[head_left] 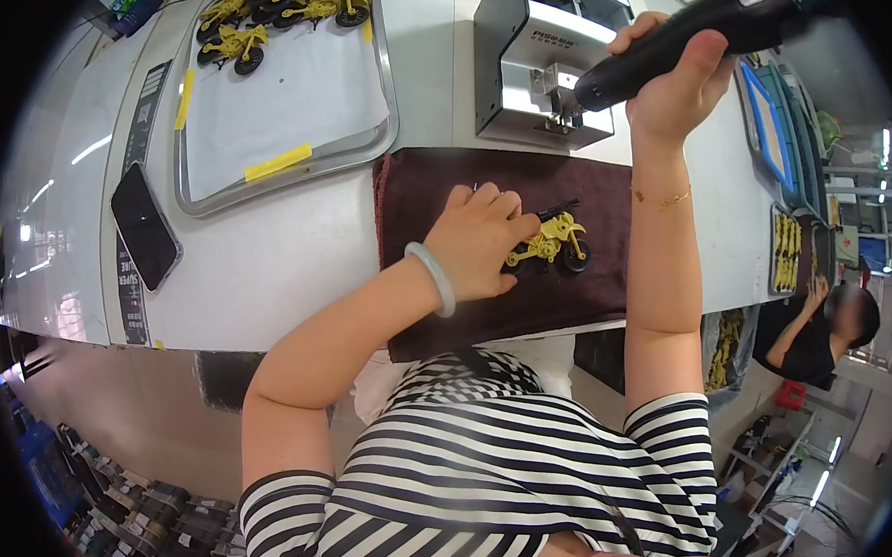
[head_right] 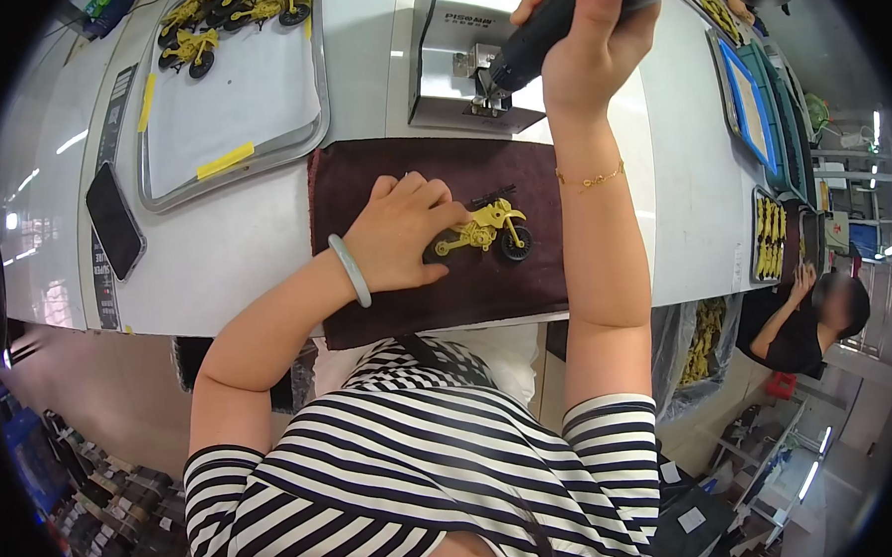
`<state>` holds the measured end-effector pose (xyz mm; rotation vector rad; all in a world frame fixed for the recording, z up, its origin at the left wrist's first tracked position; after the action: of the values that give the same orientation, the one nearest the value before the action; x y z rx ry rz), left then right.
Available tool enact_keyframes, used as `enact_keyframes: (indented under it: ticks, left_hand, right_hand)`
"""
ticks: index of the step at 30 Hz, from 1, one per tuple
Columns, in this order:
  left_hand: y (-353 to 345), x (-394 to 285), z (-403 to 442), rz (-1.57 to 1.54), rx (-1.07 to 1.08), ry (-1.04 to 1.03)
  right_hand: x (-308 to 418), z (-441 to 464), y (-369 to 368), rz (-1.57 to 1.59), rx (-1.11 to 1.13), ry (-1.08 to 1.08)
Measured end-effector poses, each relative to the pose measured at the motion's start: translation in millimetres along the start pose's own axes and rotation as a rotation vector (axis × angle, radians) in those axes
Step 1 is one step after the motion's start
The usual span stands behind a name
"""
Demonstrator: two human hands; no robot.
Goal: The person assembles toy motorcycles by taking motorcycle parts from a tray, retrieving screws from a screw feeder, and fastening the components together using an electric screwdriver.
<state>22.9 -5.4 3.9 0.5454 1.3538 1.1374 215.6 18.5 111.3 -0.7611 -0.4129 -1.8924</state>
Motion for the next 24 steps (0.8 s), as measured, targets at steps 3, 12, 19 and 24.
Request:
enact_keyframes:
  ticks: [3, 12, 19, 24]
  left_hand:
    - [0.3, 2.5, 0.0, -0.005, 0.034, -0.026]
    - [-5.9, 5.7, 0.2, -0.033, 0.047, 0.038]
    - [-5.6, 3.5, -1.0, -0.014, 0.046, 0.032]
    - [-7.0, 2.9, -1.6, 0.009, 0.025, 0.025]
  right_hand:
    - [-2.5, -0.4, 0.8, -0.033, 0.032, 0.036]
    - [49.4, -64.4, -0.4, 0.441, -0.118, -0.151]
    - [82.2, -125.4, -25.2, 0.371, -0.042, -0.258]
    - [75.3, -140.6, -20.9, 0.385, 0.001, -0.274]
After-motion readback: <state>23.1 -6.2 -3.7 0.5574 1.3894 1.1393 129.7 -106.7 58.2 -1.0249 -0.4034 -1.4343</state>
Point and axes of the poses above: each hand's wrist, its own z-axis towards the middle knuckle, its own y-axis out of the back of the hand, x = y × z, the point moved 1 cm from there along z, towards the middle knuckle, and after that the axes turned 9 degrees about z, right-handed, at the moved point
